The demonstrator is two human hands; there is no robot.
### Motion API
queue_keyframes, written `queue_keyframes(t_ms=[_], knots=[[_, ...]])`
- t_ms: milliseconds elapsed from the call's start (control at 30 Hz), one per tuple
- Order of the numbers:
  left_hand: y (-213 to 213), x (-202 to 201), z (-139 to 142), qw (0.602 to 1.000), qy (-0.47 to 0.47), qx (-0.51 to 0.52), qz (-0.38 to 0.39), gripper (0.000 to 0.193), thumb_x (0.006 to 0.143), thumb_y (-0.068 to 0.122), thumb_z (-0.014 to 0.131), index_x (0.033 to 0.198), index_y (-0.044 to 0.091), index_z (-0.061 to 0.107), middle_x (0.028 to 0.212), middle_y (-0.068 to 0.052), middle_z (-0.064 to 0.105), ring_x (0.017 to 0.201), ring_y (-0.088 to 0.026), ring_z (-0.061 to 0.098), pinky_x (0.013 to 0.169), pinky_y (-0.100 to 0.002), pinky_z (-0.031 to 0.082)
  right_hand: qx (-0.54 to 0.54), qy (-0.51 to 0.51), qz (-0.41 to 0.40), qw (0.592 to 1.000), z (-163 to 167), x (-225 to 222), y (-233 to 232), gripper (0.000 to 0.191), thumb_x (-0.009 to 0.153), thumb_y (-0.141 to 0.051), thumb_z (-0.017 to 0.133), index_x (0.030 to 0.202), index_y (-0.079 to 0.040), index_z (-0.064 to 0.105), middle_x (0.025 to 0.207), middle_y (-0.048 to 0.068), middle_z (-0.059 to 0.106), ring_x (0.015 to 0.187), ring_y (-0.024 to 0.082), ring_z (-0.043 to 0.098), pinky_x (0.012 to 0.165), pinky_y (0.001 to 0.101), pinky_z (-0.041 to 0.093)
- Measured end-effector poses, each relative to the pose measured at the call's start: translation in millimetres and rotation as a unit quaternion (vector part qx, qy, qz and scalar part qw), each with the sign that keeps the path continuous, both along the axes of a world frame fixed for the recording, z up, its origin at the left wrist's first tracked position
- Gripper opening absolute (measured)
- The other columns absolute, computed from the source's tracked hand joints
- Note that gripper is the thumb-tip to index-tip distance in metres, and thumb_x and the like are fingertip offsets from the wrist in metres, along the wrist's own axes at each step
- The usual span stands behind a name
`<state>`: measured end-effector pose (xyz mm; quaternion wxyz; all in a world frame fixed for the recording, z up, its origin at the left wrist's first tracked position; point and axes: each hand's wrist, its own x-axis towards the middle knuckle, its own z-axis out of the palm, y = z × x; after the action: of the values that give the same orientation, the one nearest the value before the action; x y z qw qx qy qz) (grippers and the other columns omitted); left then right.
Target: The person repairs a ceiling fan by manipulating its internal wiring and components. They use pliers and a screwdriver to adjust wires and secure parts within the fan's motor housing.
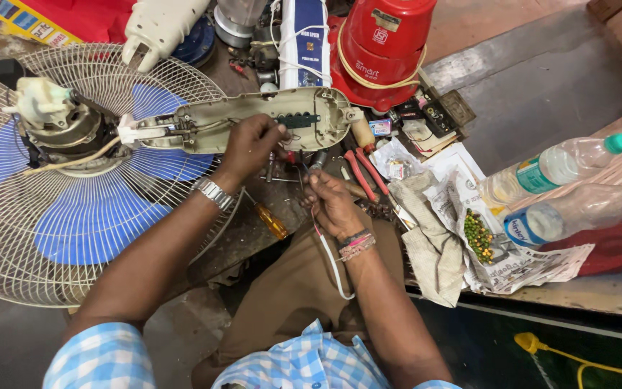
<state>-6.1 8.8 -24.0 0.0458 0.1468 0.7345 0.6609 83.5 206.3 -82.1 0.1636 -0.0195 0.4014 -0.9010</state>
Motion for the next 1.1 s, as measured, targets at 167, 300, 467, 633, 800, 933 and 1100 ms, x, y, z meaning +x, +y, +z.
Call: queue_keyframes(t_ms=[167, 300, 467, 633, 800, 933, 1100], knots=[[-1.8, 15.0, 3.2, 0.972, 0.176, -0.138, -0.07, 0.033, 0.094, 0.015, 0.069, 0.123, 0.001, 0.062, 0.101, -0.012, 0.078, 0.083, -0.023, 0.075, 0.072, -0.037, 0.059, -0.079, -0.027, -0.02, 0.996, 4.7, -3.1, 4.0, 0.02, 0.108, -0.024, 0.055, 0.109, -0.005, 0.062, 0.071, -0.003, 0.046, 0.071, 0.014, 0.046, 0.072, 0.032, 0.043], [-3.2, 26.5, 8.4, 0.948, 0.232, -0.205, -0.079, 0.04, 0.083, 0.012, 0.072, 0.122, 0.004, 0.066, 0.1, -0.013, 0.077, 0.09, -0.029, 0.076, 0.076, -0.043, 0.058, -0.135, -0.042, -0.021, 0.99, 8.1, -3.6, 7.5, 0.021, 0.109, -0.025, 0.053, 0.107, -0.005, 0.06, 0.071, -0.003, 0.046, 0.074, 0.016, 0.048, 0.074, 0.0341, 0.044], [-11.8, 13.2, 24.1, 0.954, 0.193, -0.215, -0.085, 0.027, 0.084, 0.016, 0.075, 0.109, 0.005, 0.071, 0.085, -0.014, 0.076, 0.073, -0.024, 0.074, 0.067, -0.038, 0.055, -0.151, -0.033, -0.038, 0.987, 7.1, -0.6, 9.8, 0.019, 0.109, -0.023, 0.053, 0.106, -0.006, 0.061, 0.07, -0.004, 0.045, 0.074, 0.015, 0.048, 0.074, 0.0334, 0.043], [-18.4, -3.2, 35.9, 0.987, 0.079, -0.118, -0.071, 0.024, 0.085, 0.011, 0.065, 0.109, 0.005, 0.07, 0.075, -0.011, 0.07, 0.058, -0.022, 0.061, 0.056, -0.037, 0.045, -0.078, 0.008, -0.009, 0.997, 1.9, 2.5, 5.5, 0.019, 0.108, -0.023, 0.057, 0.106, -0.005, 0.063, 0.069, -0.004, 0.043, 0.07, 0.013, 0.045, 0.076, 0.0321, 0.044], [-13.4, -10.4, 43.9, 0.948, 0.256, -0.185, -0.039, 0.024, 0.081, 0.01, 0.068, 0.105, 0.007, 0.072, 0.073, -0.011, 0.068, 0.059, -0.021, 0.063, 0.058, -0.037, 0.048, -0.059, 0.048, 0.025, 0.997, -1.4, 7.2, 7.3, 0.019, 0.107, -0.024, 0.062, 0.105, -0.005, 0.064, 0.071, -0.003, 0.046, 0.07, 0.011, 0.044, 0.075, 0.0301, 0.042], [-10.7, -11.0, 49.2, 0.942, 0.24, -0.235, -0.024, 0.025, 0.082, 0.01, 0.07, 0.107, 0.009, 0.074, 0.071, -0.012, 0.067, 0.06, -0.025, 0.064, 0.059, -0.041, 0.047, -0.058, 0.072, 0.008, 0.996, -1.5, 8.2, 6.8, 0.02, 0.106, -0.024, 0.064, 0.106, -0.004, 0.066, 0.072, -0.003, 0.049, 0.068, 0.009, 0.044, 0.077, 0.0311, 0.043], [-4.7, 1.0, 51.6, 0.938, 0.293, -0.187, 0.011, 0.03, 0.094, 0.014, 0.07, 0.123, 0.006, 0.069, 0.101, -0.013, 0.073, 0.078, -0.024, 0.073, 0.068, -0.038, 0.056, -0.006, 0.026, -0.097, 0.995, -1.3, 5.1, 1.2, 0.016, 0.1, -0.019, 0.066, 0.106, -0.003, 0.066, 0.091, 0.0, 0.062, 0.074, 0.01, 0.048, 0.072, 0.026, 0.041]])
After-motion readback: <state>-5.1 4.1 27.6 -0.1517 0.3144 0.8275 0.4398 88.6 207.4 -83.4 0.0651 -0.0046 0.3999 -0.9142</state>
